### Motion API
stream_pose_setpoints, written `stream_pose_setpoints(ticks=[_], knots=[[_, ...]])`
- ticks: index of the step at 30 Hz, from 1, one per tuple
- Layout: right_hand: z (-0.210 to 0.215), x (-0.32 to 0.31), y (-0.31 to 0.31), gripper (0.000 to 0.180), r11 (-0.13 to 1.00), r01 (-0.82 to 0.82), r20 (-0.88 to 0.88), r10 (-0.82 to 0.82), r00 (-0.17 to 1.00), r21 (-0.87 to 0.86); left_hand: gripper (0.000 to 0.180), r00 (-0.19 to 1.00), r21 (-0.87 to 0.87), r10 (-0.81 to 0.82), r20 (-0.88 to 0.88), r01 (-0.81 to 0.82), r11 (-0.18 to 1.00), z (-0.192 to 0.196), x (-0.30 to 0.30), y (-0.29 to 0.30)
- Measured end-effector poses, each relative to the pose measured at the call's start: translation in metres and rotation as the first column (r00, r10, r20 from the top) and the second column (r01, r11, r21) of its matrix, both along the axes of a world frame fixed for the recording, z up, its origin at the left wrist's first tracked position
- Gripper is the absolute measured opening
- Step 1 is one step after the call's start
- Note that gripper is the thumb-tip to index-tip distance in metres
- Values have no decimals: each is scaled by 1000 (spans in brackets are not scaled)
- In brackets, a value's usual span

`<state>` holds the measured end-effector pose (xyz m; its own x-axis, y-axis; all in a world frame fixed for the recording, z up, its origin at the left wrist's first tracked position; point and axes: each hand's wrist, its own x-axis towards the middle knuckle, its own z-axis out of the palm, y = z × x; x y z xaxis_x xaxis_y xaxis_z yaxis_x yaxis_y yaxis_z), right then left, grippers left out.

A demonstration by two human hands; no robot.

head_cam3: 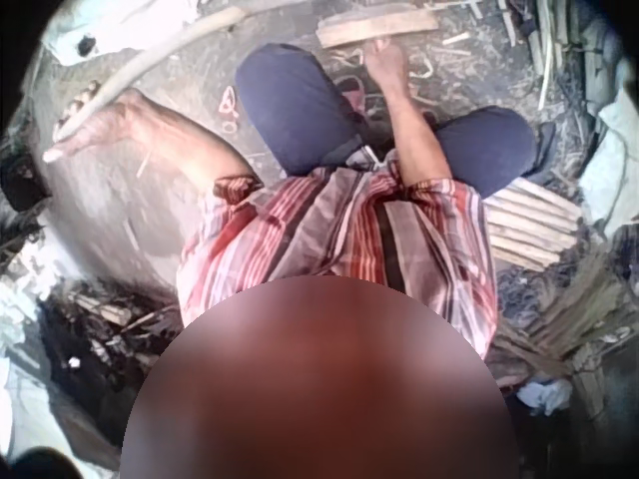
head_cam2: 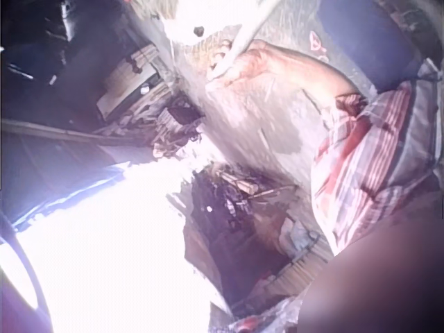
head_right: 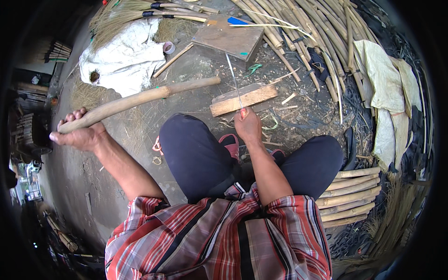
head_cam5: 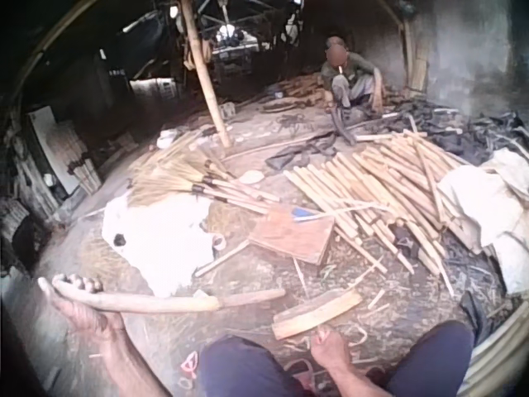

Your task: The person sits on the floor and uses a knife to shave and shape the ends of wooden sticks. They repeatedly pick up sticks, carve them, and place them aside. Later, they stand and handle bundles of straw brooms, moving them within the workshop.

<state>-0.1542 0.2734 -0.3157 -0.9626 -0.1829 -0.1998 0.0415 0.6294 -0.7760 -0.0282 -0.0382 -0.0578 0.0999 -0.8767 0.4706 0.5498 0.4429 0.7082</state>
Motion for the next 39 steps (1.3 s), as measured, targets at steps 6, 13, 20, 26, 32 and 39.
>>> stream_pose_setpoints(ticks=[6,13,20,26,32,39], knots=[[72,35,-68,27,943,-261,-64,253,965,-208,36,989,25,-147,9,147,989,-24,-16,21],[60,57,-132,30,854,-457,-97,447,889,-248,42,976,28,-200,-83,203,979,-33,11,28],[31,38,-135,34,834,-525,91,544,834,-169,41,968,172,-210,-140,232,957,-38,30,16],[33,21,-134,33,919,-392,77,393,916,-27,43,971,287,-191,-143,225,931,-29,26,11],[32,15,-132,32,805,-585,99,593,799,-100,61,939,64,-307,-155,320,945,-41,21,9],[29,8,-127,33,836,-548,76,549,832,-36,57,947,126,-313,-67,319,939,-35,24,10]])
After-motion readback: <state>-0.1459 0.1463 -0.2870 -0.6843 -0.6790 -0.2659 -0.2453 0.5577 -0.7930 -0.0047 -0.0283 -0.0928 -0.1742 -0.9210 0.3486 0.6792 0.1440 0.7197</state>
